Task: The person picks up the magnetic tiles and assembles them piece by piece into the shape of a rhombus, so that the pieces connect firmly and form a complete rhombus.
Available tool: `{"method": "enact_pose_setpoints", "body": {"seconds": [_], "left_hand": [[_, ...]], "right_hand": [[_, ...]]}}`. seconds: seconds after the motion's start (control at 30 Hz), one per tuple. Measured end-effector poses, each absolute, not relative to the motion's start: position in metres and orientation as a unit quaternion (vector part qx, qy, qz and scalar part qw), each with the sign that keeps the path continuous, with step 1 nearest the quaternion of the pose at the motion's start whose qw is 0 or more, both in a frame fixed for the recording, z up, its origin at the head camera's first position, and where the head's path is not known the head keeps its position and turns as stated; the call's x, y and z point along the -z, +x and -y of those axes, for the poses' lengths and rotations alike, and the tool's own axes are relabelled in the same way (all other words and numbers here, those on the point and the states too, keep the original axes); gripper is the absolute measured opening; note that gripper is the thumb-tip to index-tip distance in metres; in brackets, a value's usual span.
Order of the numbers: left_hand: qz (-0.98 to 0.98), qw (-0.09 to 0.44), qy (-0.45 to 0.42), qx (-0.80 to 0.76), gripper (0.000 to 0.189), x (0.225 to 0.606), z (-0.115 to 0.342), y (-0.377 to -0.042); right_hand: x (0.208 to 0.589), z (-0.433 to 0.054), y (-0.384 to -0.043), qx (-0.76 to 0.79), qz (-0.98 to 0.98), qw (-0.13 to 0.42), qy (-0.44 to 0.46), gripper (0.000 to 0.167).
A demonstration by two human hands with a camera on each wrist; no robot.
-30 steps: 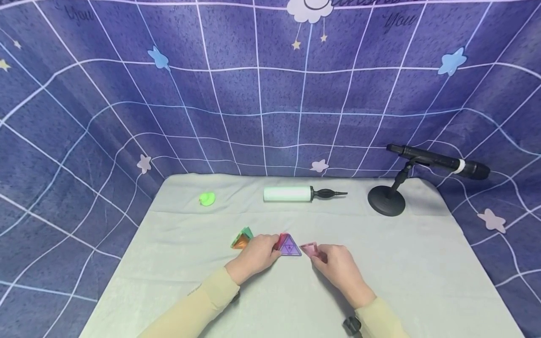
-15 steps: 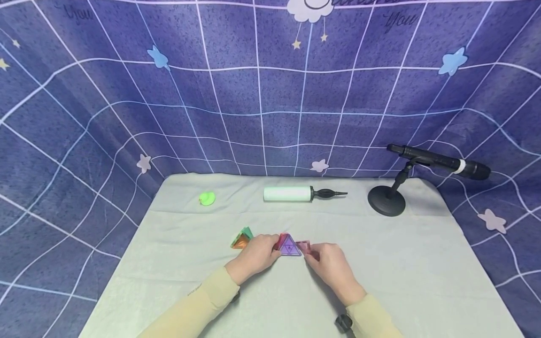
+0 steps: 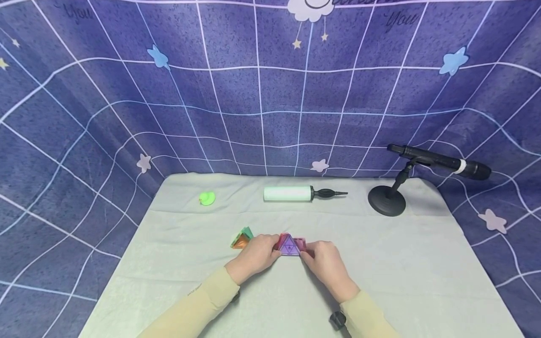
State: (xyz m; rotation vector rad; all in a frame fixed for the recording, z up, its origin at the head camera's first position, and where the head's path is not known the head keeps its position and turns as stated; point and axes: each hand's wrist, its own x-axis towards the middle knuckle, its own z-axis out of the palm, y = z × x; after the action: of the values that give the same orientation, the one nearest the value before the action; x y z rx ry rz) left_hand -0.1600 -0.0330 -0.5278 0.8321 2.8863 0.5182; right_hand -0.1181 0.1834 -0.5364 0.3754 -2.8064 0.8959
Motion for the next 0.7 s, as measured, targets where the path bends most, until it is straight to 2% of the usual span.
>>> {"method": "enact_pose_setpoints", "body": {"seconds": [0.7], "left_hand": [[-0.948, 0.055, 0.273, -0.156, 0.012, 0.528, 0.032, -0.161]], "right_hand": [[0.539, -0.170, -0.127, -0.260, 0.948, 0.125, 0.134, 0.007]]}}
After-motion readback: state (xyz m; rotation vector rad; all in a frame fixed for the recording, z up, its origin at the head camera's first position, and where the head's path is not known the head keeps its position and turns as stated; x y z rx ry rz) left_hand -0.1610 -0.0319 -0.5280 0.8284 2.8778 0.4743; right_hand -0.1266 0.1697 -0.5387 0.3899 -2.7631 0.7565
